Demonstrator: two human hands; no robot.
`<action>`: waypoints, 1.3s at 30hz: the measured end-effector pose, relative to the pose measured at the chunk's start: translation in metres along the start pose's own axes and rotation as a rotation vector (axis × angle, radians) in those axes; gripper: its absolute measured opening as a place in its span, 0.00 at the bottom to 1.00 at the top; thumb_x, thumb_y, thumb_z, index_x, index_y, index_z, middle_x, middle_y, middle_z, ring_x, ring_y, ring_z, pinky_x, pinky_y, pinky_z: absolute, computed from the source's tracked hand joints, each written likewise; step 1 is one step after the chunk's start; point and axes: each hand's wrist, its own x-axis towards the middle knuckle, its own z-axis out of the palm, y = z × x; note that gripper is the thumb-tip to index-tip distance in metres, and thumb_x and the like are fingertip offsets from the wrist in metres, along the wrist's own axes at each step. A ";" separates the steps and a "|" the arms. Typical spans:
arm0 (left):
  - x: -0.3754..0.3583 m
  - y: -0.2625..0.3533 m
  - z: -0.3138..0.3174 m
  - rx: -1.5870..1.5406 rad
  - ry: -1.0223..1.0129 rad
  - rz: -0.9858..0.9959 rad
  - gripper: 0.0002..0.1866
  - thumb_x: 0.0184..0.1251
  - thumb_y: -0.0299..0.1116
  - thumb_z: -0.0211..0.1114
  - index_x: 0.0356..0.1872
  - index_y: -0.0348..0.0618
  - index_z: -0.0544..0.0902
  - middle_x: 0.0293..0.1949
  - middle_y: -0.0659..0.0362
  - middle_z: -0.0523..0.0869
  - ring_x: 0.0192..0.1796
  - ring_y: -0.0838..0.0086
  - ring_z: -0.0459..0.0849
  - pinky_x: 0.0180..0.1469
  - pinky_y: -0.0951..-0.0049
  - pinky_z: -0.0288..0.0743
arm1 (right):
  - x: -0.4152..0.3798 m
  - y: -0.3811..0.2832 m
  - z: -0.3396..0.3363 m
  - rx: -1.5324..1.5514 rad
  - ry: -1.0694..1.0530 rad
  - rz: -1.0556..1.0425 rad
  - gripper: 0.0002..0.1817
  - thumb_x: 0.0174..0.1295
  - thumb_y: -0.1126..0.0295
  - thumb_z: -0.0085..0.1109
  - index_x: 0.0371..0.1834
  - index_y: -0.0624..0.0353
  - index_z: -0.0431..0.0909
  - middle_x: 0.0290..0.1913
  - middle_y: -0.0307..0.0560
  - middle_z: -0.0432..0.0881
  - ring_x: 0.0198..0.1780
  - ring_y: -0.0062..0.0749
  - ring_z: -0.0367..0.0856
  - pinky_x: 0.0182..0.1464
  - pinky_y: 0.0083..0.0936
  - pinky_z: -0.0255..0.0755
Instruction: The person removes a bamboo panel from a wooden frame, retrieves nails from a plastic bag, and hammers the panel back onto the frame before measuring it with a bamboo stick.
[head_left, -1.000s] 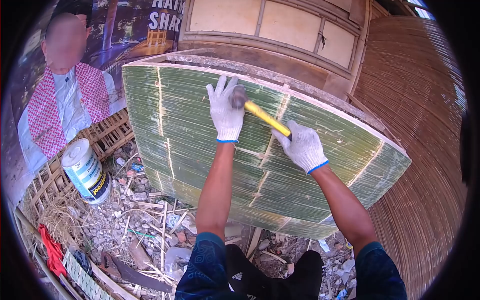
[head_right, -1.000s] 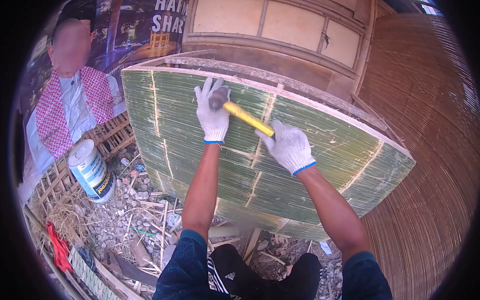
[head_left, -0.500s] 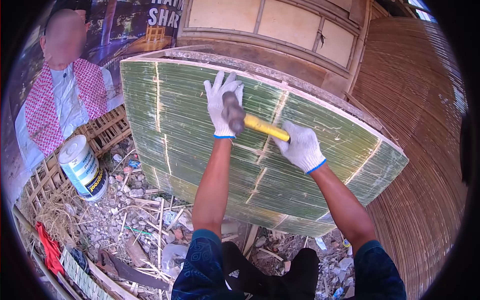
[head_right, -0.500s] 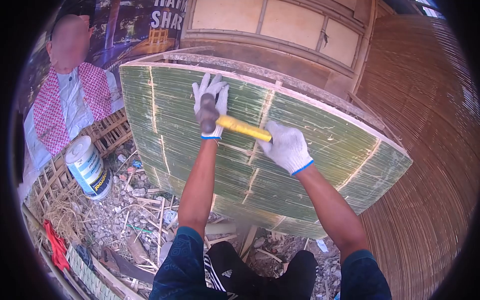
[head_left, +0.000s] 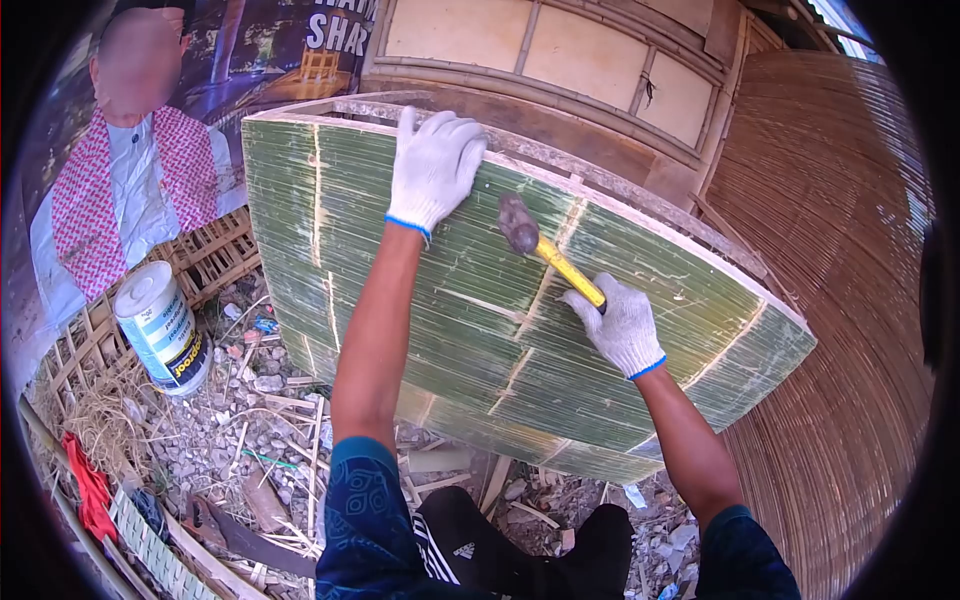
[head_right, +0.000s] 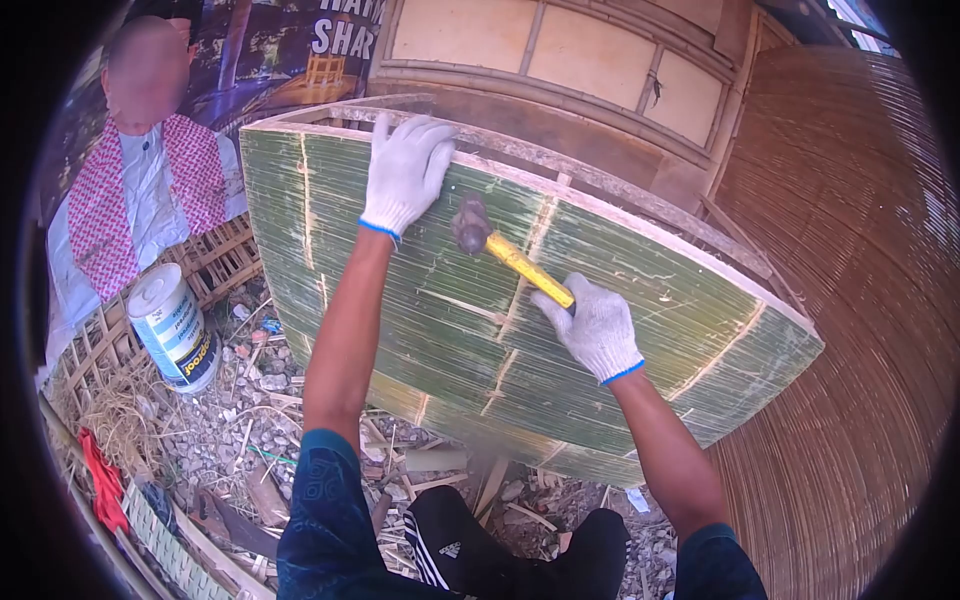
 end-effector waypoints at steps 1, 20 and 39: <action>0.009 -0.007 -0.001 0.047 -0.173 0.016 0.12 0.76 0.38 0.58 0.44 0.46 0.88 0.42 0.51 0.90 0.51 0.55 0.87 0.66 0.50 0.70 | -0.001 0.002 0.001 -0.004 -0.005 0.003 0.26 0.67 0.43 0.68 0.30 0.57 0.75 0.19 0.55 0.78 0.24 0.56 0.81 0.29 0.46 0.75; 0.013 -0.018 0.018 0.155 -0.305 -0.096 0.30 0.80 0.46 0.45 0.26 0.42 0.90 0.28 0.45 0.90 0.33 0.49 0.90 0.42 0.49 0.82 | 0.095 -0.006 -0.129 -0.403 -0.207 -0.719 0.33 0.63 0.31 0.59 0.34 0.56 0.75 0.24 0.53 0.79 0.29 0.53 0.83 0.32 0.45 0.76; 0.015 -0.017 0.016 0.138 -0.307 -0.110 0.30 0.80 0.46 0.43 0.24 0.42 0.87 0.27 0.44 0.88 0.33 0.47 0.89 0.41 0.47 0.82 | 0.101 0.007 -0.110 -0.338 -0.244 -0.649 0.28 0.67 0.38 0.58 0.36 0.57 0.77 0.26 0.55 0.79 0.31 0.57 0.83 0.35 0.49 0.76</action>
